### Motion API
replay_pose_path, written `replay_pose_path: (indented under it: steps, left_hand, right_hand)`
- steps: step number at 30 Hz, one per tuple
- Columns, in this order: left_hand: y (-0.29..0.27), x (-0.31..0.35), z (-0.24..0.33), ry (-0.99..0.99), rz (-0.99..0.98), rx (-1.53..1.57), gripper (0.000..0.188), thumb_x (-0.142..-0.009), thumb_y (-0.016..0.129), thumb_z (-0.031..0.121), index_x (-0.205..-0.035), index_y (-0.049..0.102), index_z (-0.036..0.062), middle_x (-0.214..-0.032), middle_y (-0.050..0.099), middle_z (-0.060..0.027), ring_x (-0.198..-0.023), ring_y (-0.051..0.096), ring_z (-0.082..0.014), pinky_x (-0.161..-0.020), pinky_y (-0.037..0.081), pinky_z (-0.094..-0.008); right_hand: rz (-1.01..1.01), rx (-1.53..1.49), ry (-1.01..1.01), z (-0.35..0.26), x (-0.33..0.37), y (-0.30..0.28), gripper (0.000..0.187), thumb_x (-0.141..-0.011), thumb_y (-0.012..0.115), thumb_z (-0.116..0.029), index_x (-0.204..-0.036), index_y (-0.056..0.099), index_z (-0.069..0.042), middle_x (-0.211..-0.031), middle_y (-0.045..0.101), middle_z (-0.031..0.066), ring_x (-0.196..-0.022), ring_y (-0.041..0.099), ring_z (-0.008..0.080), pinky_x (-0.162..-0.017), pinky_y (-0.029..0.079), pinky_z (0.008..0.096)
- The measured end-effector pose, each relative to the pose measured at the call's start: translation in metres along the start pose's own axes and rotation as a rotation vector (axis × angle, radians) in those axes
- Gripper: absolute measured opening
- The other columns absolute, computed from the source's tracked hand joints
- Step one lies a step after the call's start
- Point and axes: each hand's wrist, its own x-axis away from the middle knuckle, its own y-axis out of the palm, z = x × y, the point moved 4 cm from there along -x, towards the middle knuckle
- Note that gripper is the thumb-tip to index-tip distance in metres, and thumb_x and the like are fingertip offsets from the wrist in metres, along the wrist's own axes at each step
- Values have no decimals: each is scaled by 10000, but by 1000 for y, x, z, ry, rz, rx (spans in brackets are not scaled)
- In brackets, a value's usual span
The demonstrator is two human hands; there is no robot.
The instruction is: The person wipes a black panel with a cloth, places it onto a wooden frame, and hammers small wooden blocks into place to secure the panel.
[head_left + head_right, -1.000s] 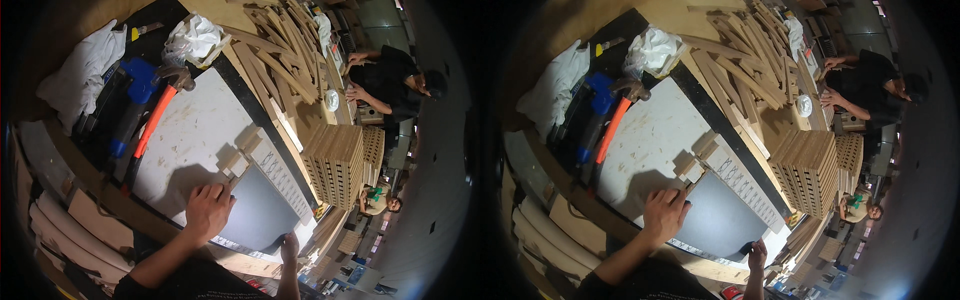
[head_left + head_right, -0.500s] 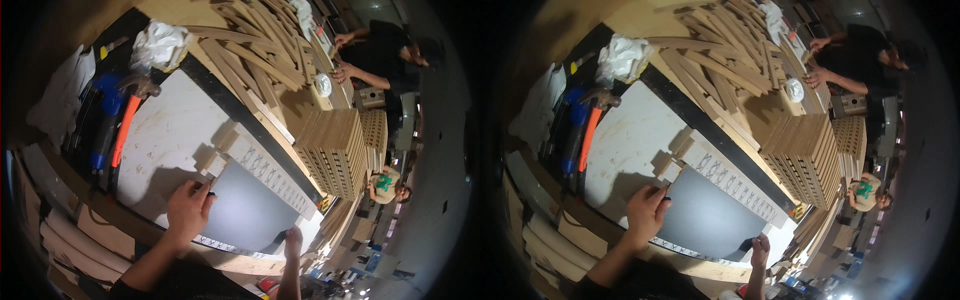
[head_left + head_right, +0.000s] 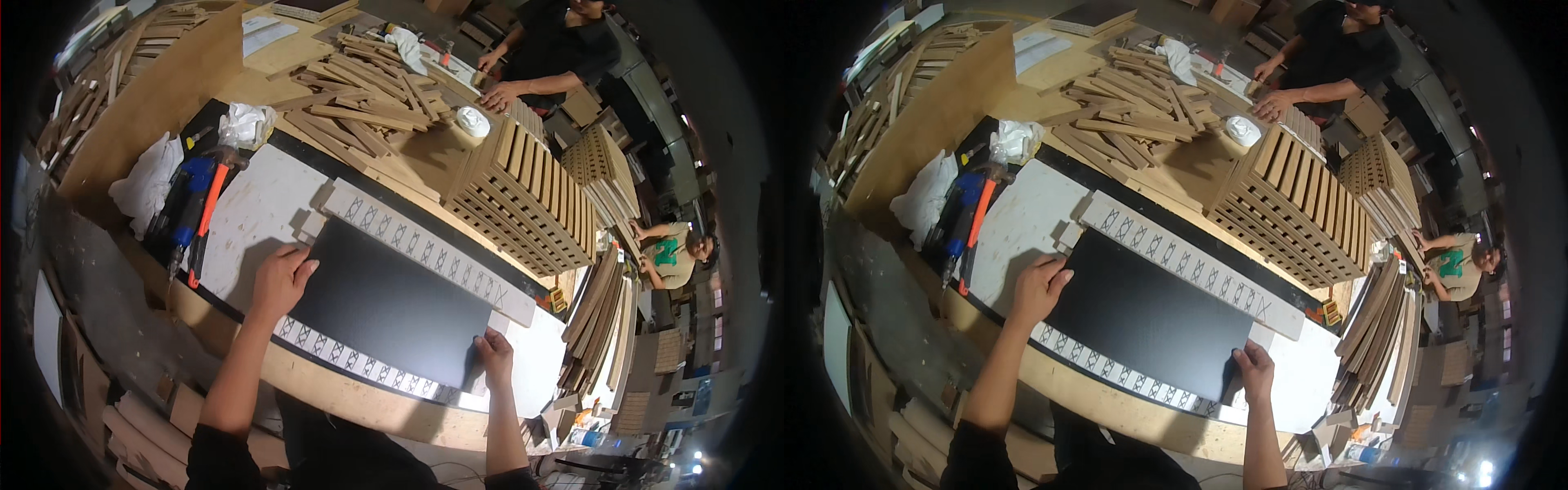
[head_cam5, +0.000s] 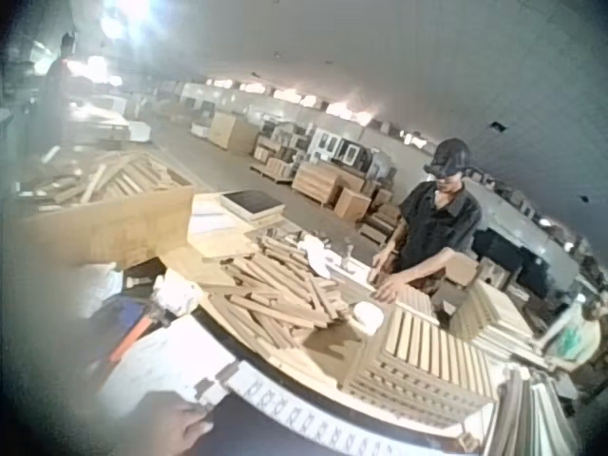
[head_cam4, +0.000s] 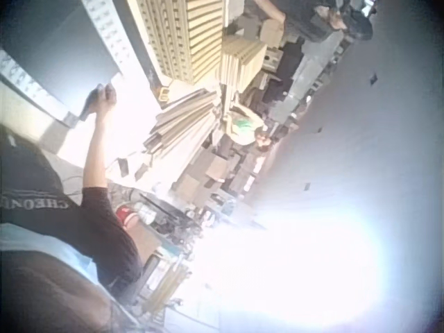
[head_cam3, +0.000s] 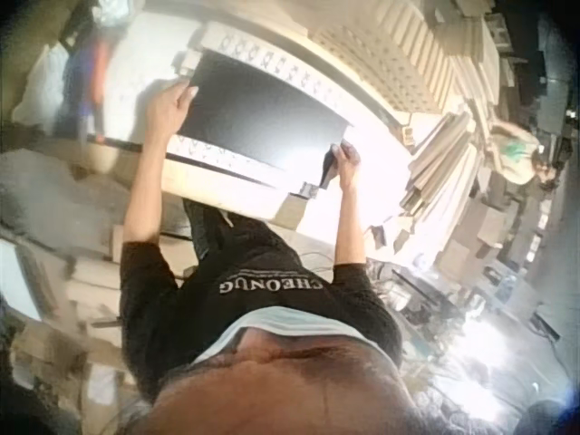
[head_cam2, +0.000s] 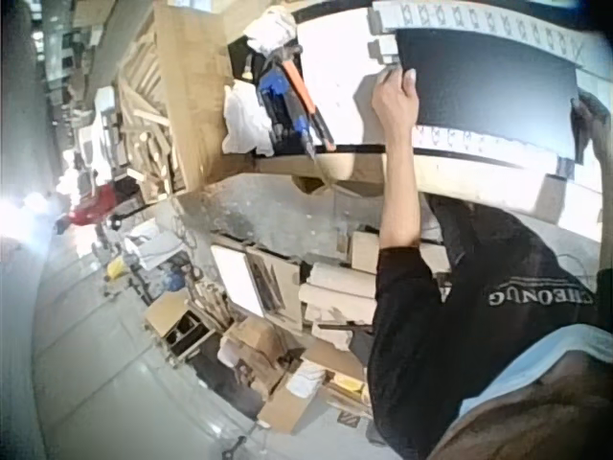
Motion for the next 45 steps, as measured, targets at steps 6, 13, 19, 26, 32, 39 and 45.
replay_pose_path:
  steps: [6,13,19,26,32,39,45]
  left_hand:
    - [-2,-1,2,-189,-97,24,273,-850,659,228,-1005,672,4,-959,654,-180,-824,630,-363,-696,501,-387]
    - [-7,-1,4,-252,-49,9,271,-846,650,306,-914,691,47,-816,664,-165,-801,630,-354,-719,493,-435]
    - [-19,13,-19,-257,143,306,246,-832,673,271,-964,687,63,-829,675,-145,-789,658,-316,-712,505,-383]
    - [-53,100,-14,-173,184,220,407,-763,694,120,-1162,614,97,-1052,623,-126,-917,639,-273,-785,498,-353]
    - [-44,104,-16,-104,201,156,588,-696,754,60,-1250,579,145,-1112,576,-121,-934,619,-289,-829,493,-370]
    - [-42,87,-24,-203,37,181,580,-622,792,119,-1178,646,193,-1129,604,-130,-1029,598,-297,-892,479,-382]
    - [-40,83,-33,-101,103,148,531,-627,795,166,-1139,669,223,-1020,625,-95,-924,619,-282,-830,489,-380]
  right_hand:
    - [-85,-169,35,1,0,1,448,-837,652,-36,-1249,538,97,-1112,642,138,-1008,587,175,-926,438,272]
    - [-114,-48,-20,1,-5,1,443,-870,612,-8,-1281,496,108,-1161,624,119,-1029,580,163,-921,434,260]
    - [-216,-21,-77,-1,-9,2,430,-899,591,-33,-1290,483,110,-1176,608,111,-1019,580,165,-888,444,259]
    - [-167,17,-47,-6,-2,-3,355,-917,573,-72,-1252,548,42,-983,640,11,-764,537,67,-642,410,197]
    - [-200,-2,-41,-7,-2,0,341,-929,542,-53,-1258,547,36,-879,585,-30,-660,442,50,-575,354,202]
    - [-200,15,-1,-14,4,10,350,-946,498,-67,-1278,520,40,-882,573,-17,-693,466,74,-604,378,229]
    - [-263,1,28,-10,-3,-2,374,-934,513,-49,-1300,508,28,-1035,602,9,-825,514,89,-699,396,222]
